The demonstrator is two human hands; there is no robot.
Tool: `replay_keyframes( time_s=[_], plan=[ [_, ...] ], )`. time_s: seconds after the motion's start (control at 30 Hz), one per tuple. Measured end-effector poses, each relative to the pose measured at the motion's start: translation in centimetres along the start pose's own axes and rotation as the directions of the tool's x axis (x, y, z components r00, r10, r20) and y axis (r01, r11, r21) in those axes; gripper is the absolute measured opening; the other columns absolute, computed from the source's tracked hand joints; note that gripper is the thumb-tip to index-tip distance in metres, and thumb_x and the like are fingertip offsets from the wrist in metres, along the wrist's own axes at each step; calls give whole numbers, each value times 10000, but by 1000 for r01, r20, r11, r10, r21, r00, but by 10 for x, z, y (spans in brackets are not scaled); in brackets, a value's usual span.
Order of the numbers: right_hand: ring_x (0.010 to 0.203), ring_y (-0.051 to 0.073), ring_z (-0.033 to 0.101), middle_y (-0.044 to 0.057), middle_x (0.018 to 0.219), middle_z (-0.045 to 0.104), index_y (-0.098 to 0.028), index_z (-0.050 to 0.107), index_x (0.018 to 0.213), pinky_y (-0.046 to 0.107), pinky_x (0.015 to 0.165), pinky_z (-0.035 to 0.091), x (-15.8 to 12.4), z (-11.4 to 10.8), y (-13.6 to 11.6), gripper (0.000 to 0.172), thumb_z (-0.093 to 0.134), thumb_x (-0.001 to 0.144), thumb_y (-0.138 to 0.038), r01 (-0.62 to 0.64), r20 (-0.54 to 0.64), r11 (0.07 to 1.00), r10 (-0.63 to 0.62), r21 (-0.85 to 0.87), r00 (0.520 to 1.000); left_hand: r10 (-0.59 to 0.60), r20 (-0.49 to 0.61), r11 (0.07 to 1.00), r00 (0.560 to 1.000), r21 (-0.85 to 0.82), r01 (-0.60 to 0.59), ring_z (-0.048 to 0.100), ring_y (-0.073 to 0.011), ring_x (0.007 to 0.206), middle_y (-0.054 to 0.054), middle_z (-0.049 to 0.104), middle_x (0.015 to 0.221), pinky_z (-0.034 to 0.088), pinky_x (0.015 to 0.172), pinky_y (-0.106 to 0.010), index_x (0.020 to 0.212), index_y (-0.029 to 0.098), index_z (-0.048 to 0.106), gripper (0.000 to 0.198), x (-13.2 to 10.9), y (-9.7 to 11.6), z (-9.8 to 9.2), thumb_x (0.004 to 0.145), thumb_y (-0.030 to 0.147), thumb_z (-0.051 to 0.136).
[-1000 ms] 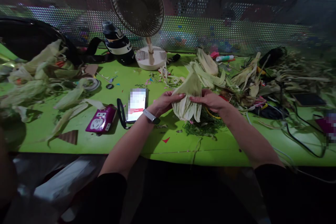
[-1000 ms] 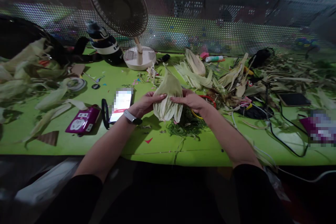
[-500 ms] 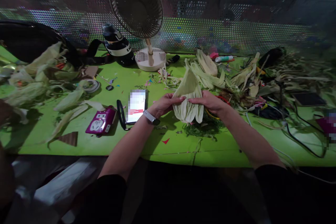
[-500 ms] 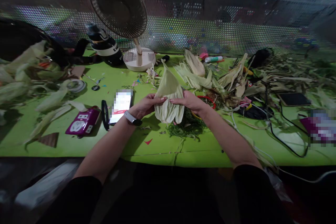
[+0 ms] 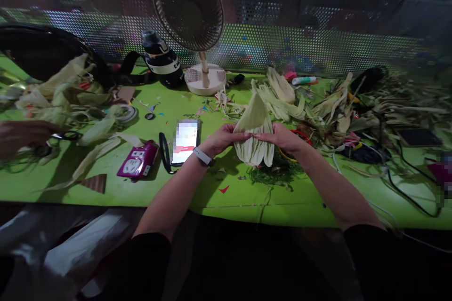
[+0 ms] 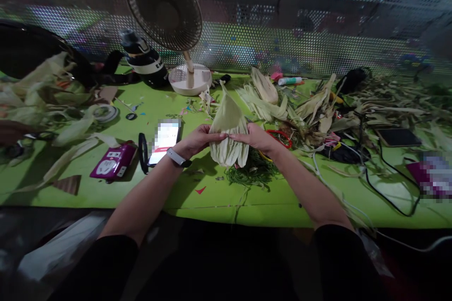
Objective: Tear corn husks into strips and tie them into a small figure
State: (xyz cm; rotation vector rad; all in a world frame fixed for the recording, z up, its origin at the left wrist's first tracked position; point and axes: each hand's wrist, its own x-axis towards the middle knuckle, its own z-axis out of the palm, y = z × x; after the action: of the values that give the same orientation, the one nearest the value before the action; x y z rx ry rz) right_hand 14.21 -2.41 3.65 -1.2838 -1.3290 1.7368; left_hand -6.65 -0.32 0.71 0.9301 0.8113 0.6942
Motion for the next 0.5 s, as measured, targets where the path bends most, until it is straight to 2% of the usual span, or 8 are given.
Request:
replay_keyframes(
  time_s=[0.13, 0.3, 0.5],
  plan=[
    [716, 229, 726, 49, 810, 785, -185, 736, 838, 404, 705, 630, 0, 0, -2, 419, 919, 554, -433, 36, -17, 999, -36, 1, 999, 7, 10, 1000, 1000, 9, -7, 685, -104, 703, -33, 766, 750, 550, 739, -233, 782, 117, 777, 398, -1, 2, -1, 501, 313, 979],
    [735, 197, 728, 54, 853, 794, -158, 747, 911, 328, 700, 622, 2, -1, -2, 497, 932, 536, -428, 31, 27, 1000, -31, 3, 999, -8, 27, 999, 1000, 53, 6, 678, -112, 721, -43, 767, 779, 547, 756, -255, 809, 108, 774, 384, -2, 3, -3, 545, 318, 958],
    [730, 213, 730, 67, 892, 796, -167, 735, 938, 360, 705, 629, 0, 0, 0, 497, 919, 579, -458, 6, 50, 1000, -5, -26, 999, 20, 57, 994, 998, 110, -26, 665, -117, 732, -42, 757, 771, 538, 768, -265, 816, 107, 773, 394, 0, 2, -3, 537, 317, 954]
  ],
)
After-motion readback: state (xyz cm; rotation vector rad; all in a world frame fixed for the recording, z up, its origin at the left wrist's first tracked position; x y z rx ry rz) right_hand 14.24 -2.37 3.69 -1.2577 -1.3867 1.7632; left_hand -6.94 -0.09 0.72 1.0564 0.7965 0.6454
